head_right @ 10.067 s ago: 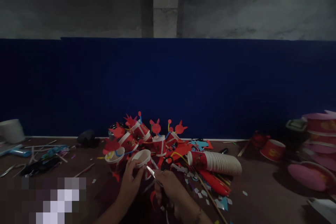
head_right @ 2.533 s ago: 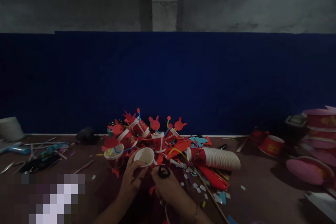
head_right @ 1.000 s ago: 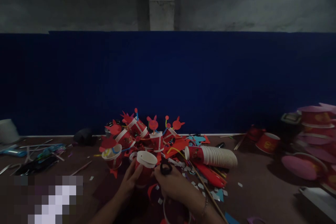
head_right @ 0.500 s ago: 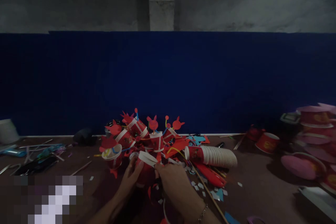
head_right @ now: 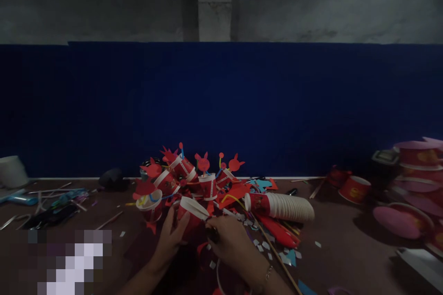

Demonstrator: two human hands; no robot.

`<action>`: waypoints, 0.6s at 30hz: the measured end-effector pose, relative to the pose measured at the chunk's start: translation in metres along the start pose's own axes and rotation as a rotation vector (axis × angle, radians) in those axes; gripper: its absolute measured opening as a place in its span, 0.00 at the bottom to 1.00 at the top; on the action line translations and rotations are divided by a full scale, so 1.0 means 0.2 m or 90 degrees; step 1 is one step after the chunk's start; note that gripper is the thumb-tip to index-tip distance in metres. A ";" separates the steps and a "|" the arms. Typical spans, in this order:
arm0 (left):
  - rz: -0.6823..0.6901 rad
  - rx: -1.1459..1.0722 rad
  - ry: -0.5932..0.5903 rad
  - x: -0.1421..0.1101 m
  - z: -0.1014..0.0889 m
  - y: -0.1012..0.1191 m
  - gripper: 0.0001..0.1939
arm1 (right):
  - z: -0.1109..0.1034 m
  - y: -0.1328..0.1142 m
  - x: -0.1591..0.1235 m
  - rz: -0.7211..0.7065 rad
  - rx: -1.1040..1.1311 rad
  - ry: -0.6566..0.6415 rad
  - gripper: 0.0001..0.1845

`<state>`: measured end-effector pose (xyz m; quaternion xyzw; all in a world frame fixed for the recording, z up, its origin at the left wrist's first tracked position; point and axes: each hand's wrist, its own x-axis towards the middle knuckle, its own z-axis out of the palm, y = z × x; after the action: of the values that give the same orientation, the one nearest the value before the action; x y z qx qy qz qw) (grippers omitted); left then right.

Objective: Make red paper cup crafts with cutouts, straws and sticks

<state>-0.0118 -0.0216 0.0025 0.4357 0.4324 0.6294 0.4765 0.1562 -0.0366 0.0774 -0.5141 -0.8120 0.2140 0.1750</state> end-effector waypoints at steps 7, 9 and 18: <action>0.042 -0.007 0.051 0.01 -0.01 -0.03 0.27 | 0.03 0.00 0.03 0.188 0.300 -0.059 0.15; 0.027 -0.024 0.067 0.01 -0.02 -0.03 0.27 | 0.02 0.00 0.03 0.230 0.398 -0.113 0.18; -0.205 -0.238 0.076 0.02 0.00 0.01 0.31 | 0.00 -0.02 0.01 0.188 0.372 -0.036 0.15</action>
<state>-0.0125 -0.0177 0.0054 0.2278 0.3999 0.6389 0.6165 0.1522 -0.0366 0.0800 -0.5482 -0.6375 0.4751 0.2596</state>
